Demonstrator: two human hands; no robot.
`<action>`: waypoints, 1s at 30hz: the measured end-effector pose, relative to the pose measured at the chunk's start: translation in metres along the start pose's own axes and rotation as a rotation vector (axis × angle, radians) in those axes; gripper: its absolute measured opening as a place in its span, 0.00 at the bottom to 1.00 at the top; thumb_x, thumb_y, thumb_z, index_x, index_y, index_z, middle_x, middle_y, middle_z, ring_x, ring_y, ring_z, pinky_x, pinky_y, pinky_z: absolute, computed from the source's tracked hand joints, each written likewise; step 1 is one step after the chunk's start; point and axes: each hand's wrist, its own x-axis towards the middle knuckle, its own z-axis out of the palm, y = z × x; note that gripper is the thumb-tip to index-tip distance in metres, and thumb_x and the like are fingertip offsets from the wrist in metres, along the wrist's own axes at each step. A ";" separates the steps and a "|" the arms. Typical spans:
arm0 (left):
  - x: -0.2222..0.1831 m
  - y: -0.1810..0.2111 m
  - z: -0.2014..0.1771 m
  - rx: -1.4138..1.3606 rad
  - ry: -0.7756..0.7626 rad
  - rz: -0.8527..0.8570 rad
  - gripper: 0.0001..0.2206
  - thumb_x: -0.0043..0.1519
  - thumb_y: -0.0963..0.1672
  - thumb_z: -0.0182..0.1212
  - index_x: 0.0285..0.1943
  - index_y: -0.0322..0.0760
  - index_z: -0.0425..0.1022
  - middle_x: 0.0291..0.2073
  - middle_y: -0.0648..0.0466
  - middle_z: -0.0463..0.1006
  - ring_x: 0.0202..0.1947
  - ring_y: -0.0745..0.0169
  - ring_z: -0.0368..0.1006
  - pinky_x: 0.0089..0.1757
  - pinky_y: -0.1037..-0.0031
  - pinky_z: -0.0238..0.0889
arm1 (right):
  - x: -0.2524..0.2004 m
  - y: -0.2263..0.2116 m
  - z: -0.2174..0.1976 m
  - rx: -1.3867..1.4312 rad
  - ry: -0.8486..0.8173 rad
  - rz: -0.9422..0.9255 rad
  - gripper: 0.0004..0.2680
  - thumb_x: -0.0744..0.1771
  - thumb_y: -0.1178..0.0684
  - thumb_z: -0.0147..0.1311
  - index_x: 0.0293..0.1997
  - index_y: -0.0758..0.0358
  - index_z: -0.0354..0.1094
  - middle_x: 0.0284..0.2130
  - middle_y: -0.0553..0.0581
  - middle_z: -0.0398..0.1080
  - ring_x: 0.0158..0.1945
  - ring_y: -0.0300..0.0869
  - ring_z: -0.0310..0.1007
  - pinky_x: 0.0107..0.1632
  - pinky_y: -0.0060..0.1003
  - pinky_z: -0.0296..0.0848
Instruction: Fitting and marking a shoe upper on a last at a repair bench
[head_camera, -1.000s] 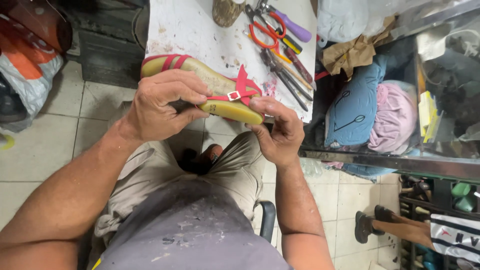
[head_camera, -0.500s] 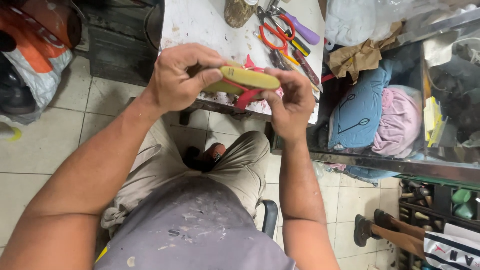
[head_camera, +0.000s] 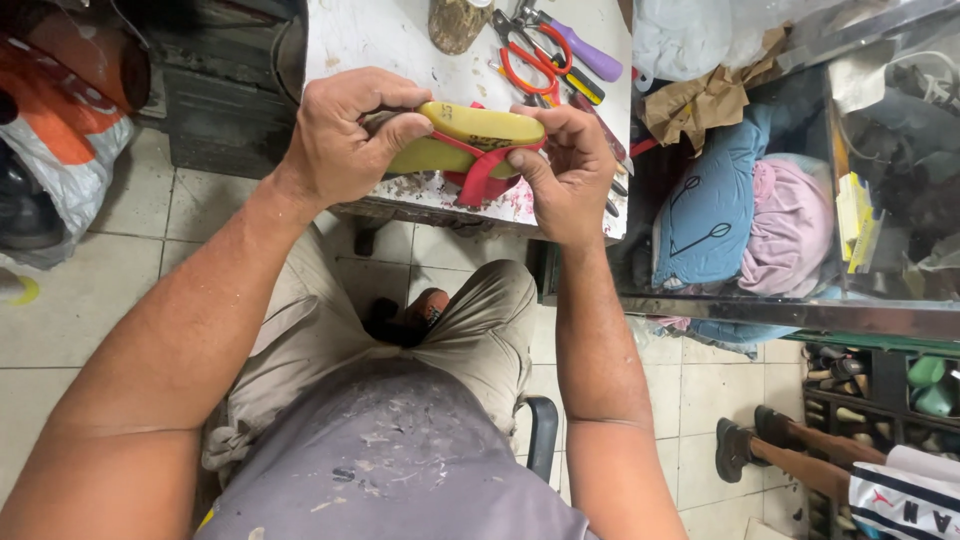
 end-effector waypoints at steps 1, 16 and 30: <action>-0.001 -0.001 0.000 -0.003 -0.001 0.002 0.11 0.69 0.41 0.67 0.50 0.20 0.80 0.45 0.35 0.82 0.45 0.44 0.80 0.46 0.64 0.74 | 0.000 0.000 0.000 -0.003 0.002 -0.001 0.13 0.67 0.62 0.64 0.53 0.65 0.63 0.50 0.66 0.73 0.57 0.50 0.75 0.56 0.39 0.81; -0.004 -0.005 -0.004 0.025 -0.016 -0.042 0.11 0.68 0.42 0.70 0.49 0.23 0.81 0.44 0.37 0.83 0.42 0.50 0.80 0.38 0.71 0.71 | -0.003 0.010 0.001 0.057 0.051 -0.002 0.13 0.66 0.60 0.66 0.52 0.65 0.64 0.49 0.67 0.74 0.55 0.49 0.76 0.59 0.39 0.78; 0.004 0.006 -0.006 -0.014 -0.034 0.004 0.07 0.66 0.36 0.72 0.46 0.22 0.78 0.45 0.34 0.82 0.46 0.43 0.81 0.46 0.63 0.76 | 0.000 0.006 -0.002 0.023 -0.002 -0.036 0.13 0.67 0.58 0.65 0.53 0.66 0.64 0.50 0.66 0.74 0.54 0.47 0.77 0.59 0.38 0.79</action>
